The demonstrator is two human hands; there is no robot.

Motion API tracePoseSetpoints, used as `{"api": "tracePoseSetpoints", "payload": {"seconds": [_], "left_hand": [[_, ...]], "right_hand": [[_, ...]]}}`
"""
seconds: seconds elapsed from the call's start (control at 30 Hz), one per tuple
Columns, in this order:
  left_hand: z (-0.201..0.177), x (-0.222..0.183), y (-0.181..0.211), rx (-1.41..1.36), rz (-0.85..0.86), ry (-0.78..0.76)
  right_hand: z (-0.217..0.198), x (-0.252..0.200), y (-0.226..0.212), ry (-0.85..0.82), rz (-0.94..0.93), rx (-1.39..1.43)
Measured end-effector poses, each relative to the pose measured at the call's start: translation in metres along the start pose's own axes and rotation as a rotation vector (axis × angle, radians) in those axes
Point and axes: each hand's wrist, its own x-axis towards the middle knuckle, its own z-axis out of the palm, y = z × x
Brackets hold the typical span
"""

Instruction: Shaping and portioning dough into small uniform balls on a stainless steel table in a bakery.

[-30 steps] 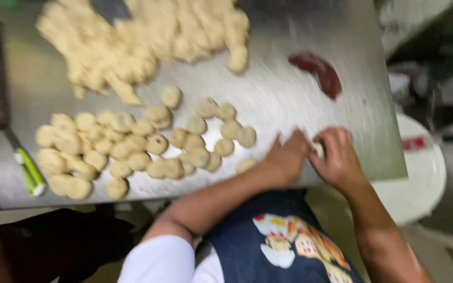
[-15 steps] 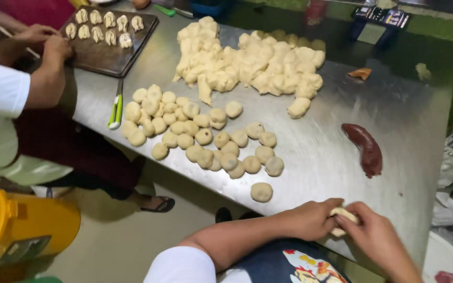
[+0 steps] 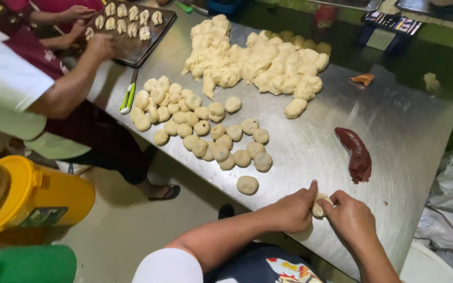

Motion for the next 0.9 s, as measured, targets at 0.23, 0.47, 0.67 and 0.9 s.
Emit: {"api": "tracePoseSetpoints", "payload": {"seconds": [0.23,0.47,0.67,0.9], "left_hand": [[0.012,0.049,-0.066,-0.091,0.236,0.2],[-0.017,0.064,-0.066,0.379,0.457,-0.091],[-0.019,0.034,-0.088,0.528,0.584,0.053],[-0.018,0.055,-0.054,0.471,0.622,0.481]], "right_hand": [[0.035,-0.017,0.009,0.049,-0.054,0.435],[0.097,0.007,0.024,0.46,-0.083,-0.105],[0.101,-0.003,0.041,0.71,-0.274,-0.381],[0.045,-0.013,0.045,0.61,-0.532,-0.306]]}}
